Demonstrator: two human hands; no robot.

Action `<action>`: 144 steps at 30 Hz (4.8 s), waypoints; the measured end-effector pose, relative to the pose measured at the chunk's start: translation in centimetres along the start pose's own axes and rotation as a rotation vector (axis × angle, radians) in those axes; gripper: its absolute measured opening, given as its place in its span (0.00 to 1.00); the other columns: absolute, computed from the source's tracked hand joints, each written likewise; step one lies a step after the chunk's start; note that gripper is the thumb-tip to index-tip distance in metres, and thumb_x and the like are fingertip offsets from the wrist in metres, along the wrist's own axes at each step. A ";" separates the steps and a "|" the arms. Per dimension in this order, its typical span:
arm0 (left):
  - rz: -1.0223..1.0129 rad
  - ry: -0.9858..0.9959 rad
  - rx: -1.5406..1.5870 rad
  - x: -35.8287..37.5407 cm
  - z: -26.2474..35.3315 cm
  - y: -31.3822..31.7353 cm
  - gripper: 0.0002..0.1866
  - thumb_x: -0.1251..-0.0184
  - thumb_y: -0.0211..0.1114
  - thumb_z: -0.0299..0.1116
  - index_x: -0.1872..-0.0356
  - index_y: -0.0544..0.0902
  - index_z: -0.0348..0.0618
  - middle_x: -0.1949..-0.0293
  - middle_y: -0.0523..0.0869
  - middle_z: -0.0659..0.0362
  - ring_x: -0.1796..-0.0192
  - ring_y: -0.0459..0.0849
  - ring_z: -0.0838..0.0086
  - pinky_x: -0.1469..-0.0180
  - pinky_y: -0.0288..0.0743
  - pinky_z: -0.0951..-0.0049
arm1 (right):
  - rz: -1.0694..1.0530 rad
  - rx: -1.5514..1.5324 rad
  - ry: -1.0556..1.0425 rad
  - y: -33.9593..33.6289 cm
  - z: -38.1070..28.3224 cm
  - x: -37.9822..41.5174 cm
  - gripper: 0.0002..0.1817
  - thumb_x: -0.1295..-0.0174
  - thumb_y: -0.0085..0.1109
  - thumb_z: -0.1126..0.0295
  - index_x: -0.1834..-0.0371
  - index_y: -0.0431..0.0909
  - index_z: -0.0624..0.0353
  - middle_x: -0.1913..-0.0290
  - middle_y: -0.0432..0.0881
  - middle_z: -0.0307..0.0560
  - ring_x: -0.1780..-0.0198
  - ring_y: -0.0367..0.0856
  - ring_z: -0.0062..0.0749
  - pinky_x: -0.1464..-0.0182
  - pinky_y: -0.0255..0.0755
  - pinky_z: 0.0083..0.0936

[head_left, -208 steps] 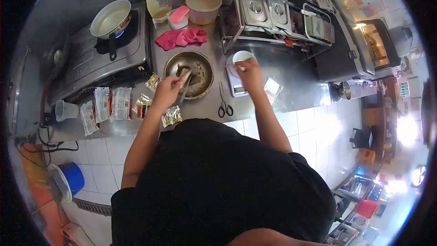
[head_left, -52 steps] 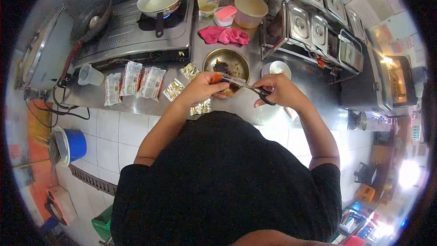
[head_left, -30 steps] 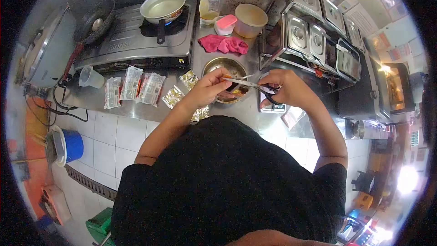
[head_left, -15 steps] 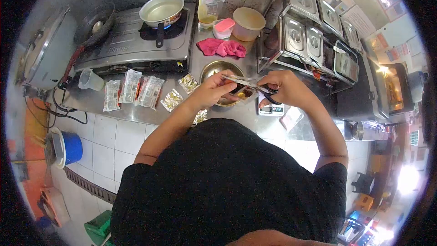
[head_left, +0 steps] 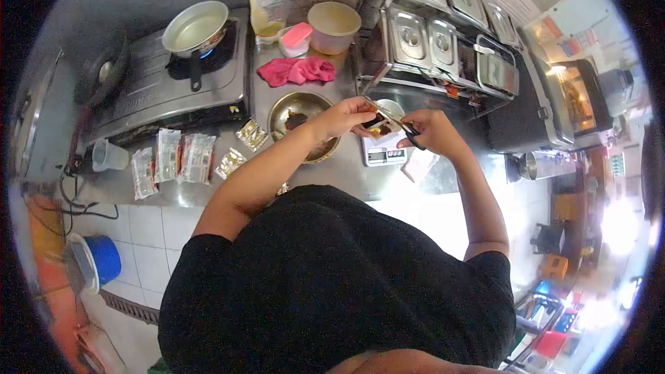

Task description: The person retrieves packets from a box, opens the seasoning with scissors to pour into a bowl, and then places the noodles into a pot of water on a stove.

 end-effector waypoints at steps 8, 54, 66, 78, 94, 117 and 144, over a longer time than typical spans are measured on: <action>-0.108 -0.183 0.011 -6.3 -6.1 -1.1 0.12 0.34 0.53 0.31 0.51 0.69 0.40 0.56 0.74 0.59 0.58 0.82 0.63 0.57 0.80 0.72 | 0.073 0.028 0.144 1.1 9.5 -1.4 0.28 0.69 0.76 0.56 0.64 0.81 0.60 0.83 0.76 0.43 0.81 0.72 0.23 0.78 0.66 0.22; 0.659 -0.090 1.060 9.2 -13.2 -10.4 0.11 0.29 0.39 0.34 0.59 0.71 0.44 0.61 0.78 0.57 0.59 0.78 0.69 0.52 0.74 0.64 | 0.262 0.155 -0.441 16.3 -6.5 -8.8 0.05 0.52 0.57 0.70 0.75 0.82 0.57 0.70 0.78 0.50 0.65 0.77 0.45 0.63 0.71 0.35; 0.775 -0.102 0.769 10.1 -12.0 -9.5 0.11 0.30 0.43 0.40 0.59 0.72 0.49 0.58 0.77 0.65 0.51 0.73 0.72 0.44 0.62 0.64 | 0.167 -0.227 -0.101 16.8 -3.5 -11.3 0.19 0.55 0.63 0.76 0.58 0.69 0.64 0.73 0.81 0.49 0.72 0.81 0.34 0.69 0.73 0.25; 0.670 -0.072 0.833 9.7 -11.2 -9.9 0.16 0.28 0.34 0.35 0.49 0.69 0.42 0.56 0.80 0.54 0.53 0.78 0.66 0.48 0.70 0.66 | 0.267 -0.358 -0.218 15.7 -3.2 -9.6 0.20 0.48 0.57 0.71 0.51 0.70 0.65 0.62 0.81 0.54 0.58 0.80 0.42 0.56 0.71 0.29; 0.583 -0.136 0.537 10.3 -10.0 -8.2 0.10 0.31 0.40 0.34 0.66 0.70 0.45 0.77 0.73 0.63 0.71 0.76 0.71 0.63 0.72 0.70 | -0.473 -1.141 0.290 23.3 -3.1 -8.9 0.11 0.39 0.52 0.66 0.66 0.74 0.65 0.75 0.75 0.40 0.78 0.72 0.21 0.79 0.67 0.18; 0.656 -0.055 -1.122 10.9 -3.6 -9.3 0.12 0.40 0.44 0.28 0.66 0.72 0.26 0.71 0.79 0.39 0.68 0.79 0.49 0.64 0.73 0.55 | -0.345 -1.558 0.495 26.3 -4.2 -8.7 0.13 0.34 0.43 0.64 0.65 0.71 0.63 0.67 0.77 0.47 0.66 0.77 0.33 0.63 0.73 0.31; 0.336 -0.347 -0.527 16.6 -4.2 -9.8 0.14 0.36 0.45 0.35 0.61 0.76 0.38 0.84 0.74 0.59 0.83 0.74 0.75 0.81 0.67 0.75 | 0.122 -0.133 -0.199 15.1 0.0 -8.7 0.14 0.39 0.47 0.65 0.58 0.76 0.63 0.64 0.80 0.53 0.61 0.78 0.42 0.57 0.70 0.31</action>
Point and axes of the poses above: each hand's wrist, its own x-axis away from the middle knuckle, its own y-axis out of the palm, z = x × y, the point moved 10 cm from there along -x, towards the middle knuckle
